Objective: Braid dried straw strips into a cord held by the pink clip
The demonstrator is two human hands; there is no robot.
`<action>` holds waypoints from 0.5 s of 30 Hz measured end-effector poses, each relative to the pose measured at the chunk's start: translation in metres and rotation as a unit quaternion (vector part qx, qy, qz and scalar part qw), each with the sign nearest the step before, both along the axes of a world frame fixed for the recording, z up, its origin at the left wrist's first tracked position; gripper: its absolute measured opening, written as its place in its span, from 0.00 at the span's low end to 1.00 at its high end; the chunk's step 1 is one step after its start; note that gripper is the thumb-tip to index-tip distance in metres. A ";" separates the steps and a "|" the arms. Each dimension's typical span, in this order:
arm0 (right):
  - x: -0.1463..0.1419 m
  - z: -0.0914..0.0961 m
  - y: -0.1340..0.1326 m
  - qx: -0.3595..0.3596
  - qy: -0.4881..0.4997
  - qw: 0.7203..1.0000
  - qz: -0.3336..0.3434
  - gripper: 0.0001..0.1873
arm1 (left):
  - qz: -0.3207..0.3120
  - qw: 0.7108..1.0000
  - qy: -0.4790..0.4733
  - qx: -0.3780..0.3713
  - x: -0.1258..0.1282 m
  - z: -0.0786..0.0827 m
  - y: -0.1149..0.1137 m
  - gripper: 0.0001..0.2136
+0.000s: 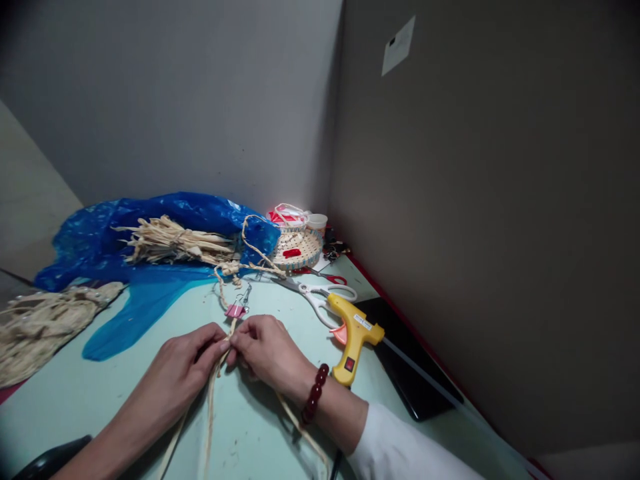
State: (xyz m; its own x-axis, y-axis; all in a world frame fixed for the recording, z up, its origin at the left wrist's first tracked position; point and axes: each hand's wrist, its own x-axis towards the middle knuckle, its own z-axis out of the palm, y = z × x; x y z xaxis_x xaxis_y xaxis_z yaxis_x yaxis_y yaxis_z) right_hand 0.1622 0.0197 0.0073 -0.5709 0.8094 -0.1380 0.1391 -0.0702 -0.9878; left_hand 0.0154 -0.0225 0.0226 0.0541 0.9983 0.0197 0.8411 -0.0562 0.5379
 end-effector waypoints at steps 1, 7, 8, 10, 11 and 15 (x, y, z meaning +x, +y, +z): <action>-0.001 0.000 0.000 -0.032 0.020 0.999 -0.006 0.09 | -0.002 1.000 -0.007 0.004 -0.001 0.000 0.000 0.13; -0.001 0.000 0.000 0.037 -0.019 0.998 -0.045 0.05 | -0.020 1.000 0.016 0.011 0.000 0.002 -0.005 0.13; -0.001 0.000 -0.001 0.087 -0.046 0.994 -0.055 0.05 | -0.014 0.999 0.035 0.012 0.001 0.002 -0.006 0.13; -0.002 0.000 -0.003 0.188 -0.092 0.975 -0.079 0.05 | 0.004 0.998 0.058 0.018 0.002 0.002 -0.007 0.13; -0.002 0.000 -0.004 0.229 -0.107 0.964 -0.087 0.06 | 0.010 0.998 0.054 0.017 0.002 0.001 -0.007 0.14; -0.003 0.002 -0.009 0.287 -0.135 0.944 -0.094 0.07 | 0.037 0.998 -0.057 -0.002 0.004 -0.003 -0.006 0.15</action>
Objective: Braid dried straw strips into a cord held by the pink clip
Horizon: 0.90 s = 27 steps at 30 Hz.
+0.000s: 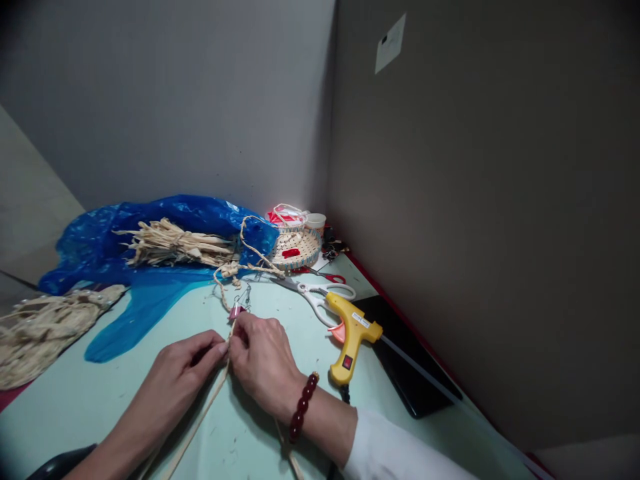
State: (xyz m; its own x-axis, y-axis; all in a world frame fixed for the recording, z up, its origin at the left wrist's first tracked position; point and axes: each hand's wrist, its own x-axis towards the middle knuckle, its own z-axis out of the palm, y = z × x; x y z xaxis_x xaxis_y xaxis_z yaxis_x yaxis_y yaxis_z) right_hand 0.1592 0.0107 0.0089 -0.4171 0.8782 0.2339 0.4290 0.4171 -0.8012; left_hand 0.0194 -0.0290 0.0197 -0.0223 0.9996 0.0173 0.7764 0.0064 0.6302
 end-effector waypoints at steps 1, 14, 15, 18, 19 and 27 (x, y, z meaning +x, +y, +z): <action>0.000 0.000 0.000 -0.005 -0.001 1.000 0.000 0.07 | 0.007 1.000 -0.022 -0.004 0.001 -0.001 -0.001 0.15; 0.003 0.001 0.008 -0.115 0.073 0.989 0.049 0.09 | -0.042 0.919 0.384 0.076 0.029 -0.010 -0.016 0.18; 0.003 -0.001 0.009 -0.137 0.090 0.985 0.050 0.08 | -0.043 0.914 0.397 0.070 0.031 -0.009 -0.017 0.19; 0.000 -0.008 0.012 -0.225 0.138 0.964 0.039 0.07 | -0.055 0.902 0.424 0.066 0.036 -0.012 -0.021 0.21; -0.001 -0.010 0.013 -0.246 0.146 0.958 0.032 0.06 | -0.063 0.899 0.428 0.074 0.038 -0.015 -0.022 0.21; 0.003 0.000 0.014 -0.314 0.173 0.933 0.037 0.05 | -0.066 0.952 0.229 0.190 0.024 -0.005 -0.028 0.11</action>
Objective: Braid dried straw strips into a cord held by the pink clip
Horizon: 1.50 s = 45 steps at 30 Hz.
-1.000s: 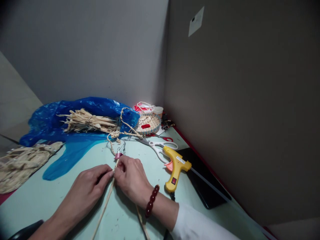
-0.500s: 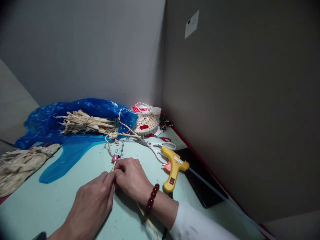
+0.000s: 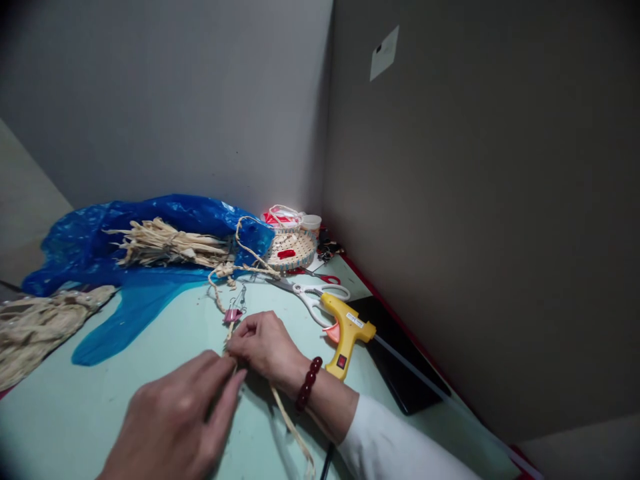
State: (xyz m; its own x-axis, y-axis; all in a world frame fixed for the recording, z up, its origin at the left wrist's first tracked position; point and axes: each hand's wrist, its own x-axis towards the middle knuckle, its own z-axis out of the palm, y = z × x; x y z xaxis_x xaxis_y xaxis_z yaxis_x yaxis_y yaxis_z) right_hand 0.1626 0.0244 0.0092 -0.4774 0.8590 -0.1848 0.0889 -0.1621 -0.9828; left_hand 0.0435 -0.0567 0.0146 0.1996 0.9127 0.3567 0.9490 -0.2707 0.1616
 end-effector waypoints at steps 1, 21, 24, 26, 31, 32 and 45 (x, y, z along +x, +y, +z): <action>0.002 0.002 0.001 -0.012 0.007 1.000 0.010 0.05 | 0.032 0.997 -0.068 -0.010 -0.006 0.006 0.003 0.12; 0.011 0.007 -0.002 0.128 -0.120 0.983 0.055 0.06 | 0.006 0.828 -0.419 -0.373 -0.036 -0.001 0.051 0.14; 0.014 0.016 -0.010 0.291 -0.252 0.922 0.044 0.08 | 0.002 0.846 -0.399 -0.354 -0.035 0.000 0.051 0.13; 0.015 0.020 -0.014 0.336 -0.315 0.887 0.035 0.08 | 0.000 0.855 -0.391 -0.340 -0.034 0.000 0.051 0.13; 0.013 0.020 -0.020 0.373 -0.389 0.842 0.016 0.08 | -0.002 0.893 -0.344 -0.290 -0.032 -0.007 0.049 0.15; 0.012 0.018 -0.021 0.380 -0.398 0.835 0.010 0.08 | 0.005 0.901 -0.333 -0.277 -0.030 -0.008 0.048 0.15; -0.006 0.013 -0.051 0.559 -0.460 0.685 0.077 0.07 | 0.053 0.762 -0.541 -0.351 -0.024 -0.013 0.042 0.14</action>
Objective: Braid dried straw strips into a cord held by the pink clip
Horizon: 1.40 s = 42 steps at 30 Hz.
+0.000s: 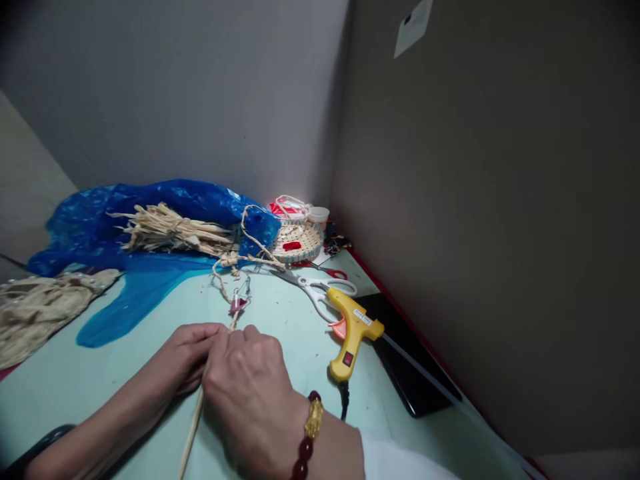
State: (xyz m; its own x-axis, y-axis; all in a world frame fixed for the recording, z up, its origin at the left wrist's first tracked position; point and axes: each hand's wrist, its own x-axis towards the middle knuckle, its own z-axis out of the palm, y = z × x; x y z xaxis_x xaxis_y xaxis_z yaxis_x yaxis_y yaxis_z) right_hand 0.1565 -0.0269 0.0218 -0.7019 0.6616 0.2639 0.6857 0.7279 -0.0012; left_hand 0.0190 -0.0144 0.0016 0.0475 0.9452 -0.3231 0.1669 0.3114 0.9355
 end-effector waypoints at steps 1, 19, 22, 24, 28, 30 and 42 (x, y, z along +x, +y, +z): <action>-0.002 -0.003 -0.002 0.032 -0.012 0.999 0.013 0.08 | 0.005 1.000 -0.023 -0.016 0.000 0.001 0.000 0.15; 0.018 -0.002 0.043 -0.523 0.295 0.799 0.035 0.10 | -0.077 0.997 0.001 0.014 -0.014 0.010 -0.005 0.13; 0.017 -0.003 0.043 -0.428 0.273 0.861 0.025 0.11 | -0.091 0.988 0.099 0.071 -0.018 0.010 -0.003 0.12; 0.016 -0.002 0.041 -0.402 0.278 0.872 0.007 0.11 | -0.100 0.975 0.158 0.120 -0.019 0.010 -0.002 0.13; 0.013 -0.003 0.035 -0.367 0.320 0.873 -0.038 0.10 | -0.112 0.949 0.258 0.138 -0.014 0.015 -0.006 0.13; 0.011 -0.006 0.032 -0.353 0.343 0.869 -0.059 0.11 | -0.096 0.931 0.325 0.138 -0.009 0.017 -0.010 0.14; 0.006 -0.006 0.024 -0.265 0.321 0.906 -0.081 0.09 | -0.080 0.902 0.398 0.150 -0.004 0.029 -0.023 0.15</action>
